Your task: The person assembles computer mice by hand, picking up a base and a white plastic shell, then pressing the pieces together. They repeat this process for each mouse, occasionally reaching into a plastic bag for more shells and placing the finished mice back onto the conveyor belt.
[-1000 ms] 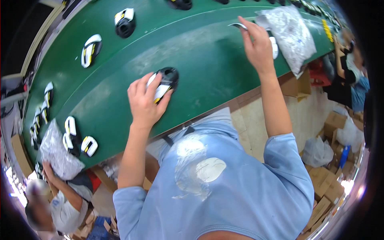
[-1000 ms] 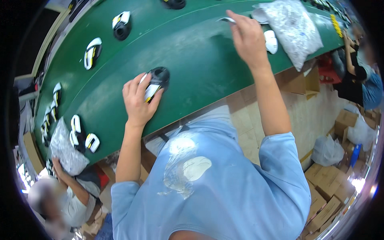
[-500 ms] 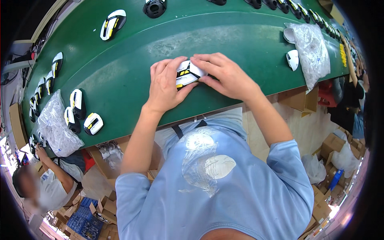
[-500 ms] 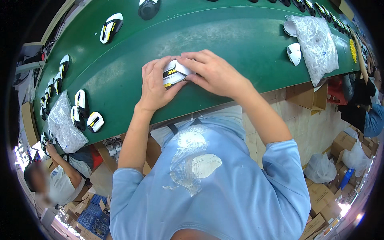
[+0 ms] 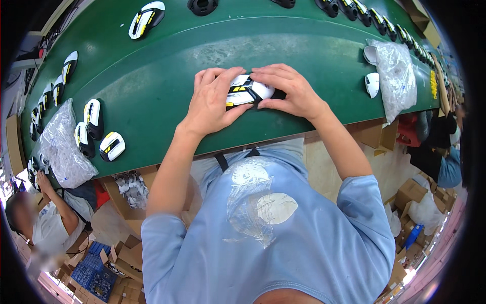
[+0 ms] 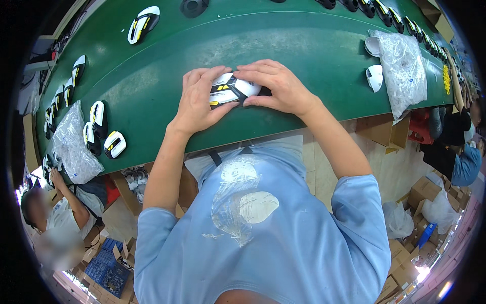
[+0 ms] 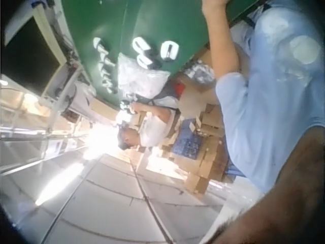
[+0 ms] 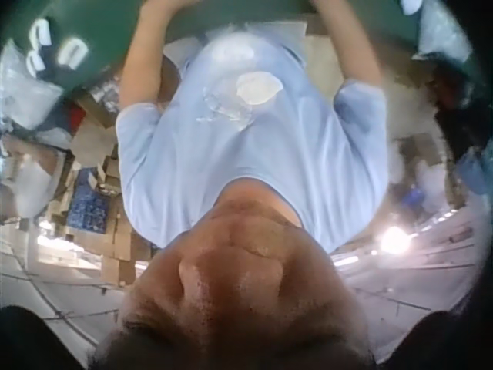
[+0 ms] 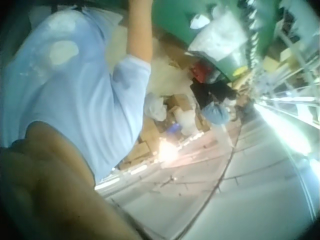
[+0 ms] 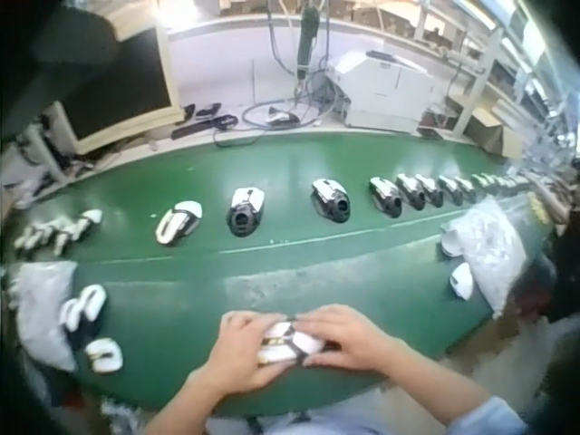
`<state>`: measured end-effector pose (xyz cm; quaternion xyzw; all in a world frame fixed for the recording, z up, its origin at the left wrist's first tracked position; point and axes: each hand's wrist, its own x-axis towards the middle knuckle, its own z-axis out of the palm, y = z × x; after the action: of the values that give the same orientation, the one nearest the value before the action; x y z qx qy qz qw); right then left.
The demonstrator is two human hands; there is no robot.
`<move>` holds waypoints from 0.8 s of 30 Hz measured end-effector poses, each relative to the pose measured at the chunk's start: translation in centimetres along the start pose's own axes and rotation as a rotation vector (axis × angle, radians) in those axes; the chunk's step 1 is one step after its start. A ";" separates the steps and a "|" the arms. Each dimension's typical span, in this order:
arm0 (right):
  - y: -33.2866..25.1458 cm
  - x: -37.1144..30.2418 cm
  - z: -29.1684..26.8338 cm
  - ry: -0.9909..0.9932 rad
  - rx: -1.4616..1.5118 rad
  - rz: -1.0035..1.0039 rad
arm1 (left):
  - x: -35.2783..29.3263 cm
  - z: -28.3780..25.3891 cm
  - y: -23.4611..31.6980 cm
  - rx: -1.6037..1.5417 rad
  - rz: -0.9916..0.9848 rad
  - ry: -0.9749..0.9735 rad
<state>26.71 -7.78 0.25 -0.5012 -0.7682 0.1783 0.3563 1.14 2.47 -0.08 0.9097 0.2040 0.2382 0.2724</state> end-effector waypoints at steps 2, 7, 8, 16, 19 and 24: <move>0.1 0.1 -0.1 -0.013 -0.019 -0.006 | 0.0 0.0 0.0 0.007 0.007 0.009; 0.0 0.5 -0.7 -0.066 -0.008 0.069 | 0.1 0.1 0.0 0.007 0.008 0.021; -0.3 0.6 -0.9 -0.058 0.022 0.096 | 0.1 0.2 0.0 0.008 0.010 0.023; -0.5 0.8 -0.9 -0.055 -0.021 0.049 | 0.2 0.1 0.3 -0.008 0.022 0.038; 0.0 0.0 -0.1 -0.022 -0.014 0.055 | 0.1 0.0 0.2 0.003 0.008 0.025; 0.2 -0.3 -1.4 -0.041 -0.013 0.060 | 0.1 0.0 0.3 0.001 0.012 0.018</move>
<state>27.92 -8.13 0.96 -0.5227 -0.7610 0.1942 0.3316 1.24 2.27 0.16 0.9087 0.2011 0.2479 0.2688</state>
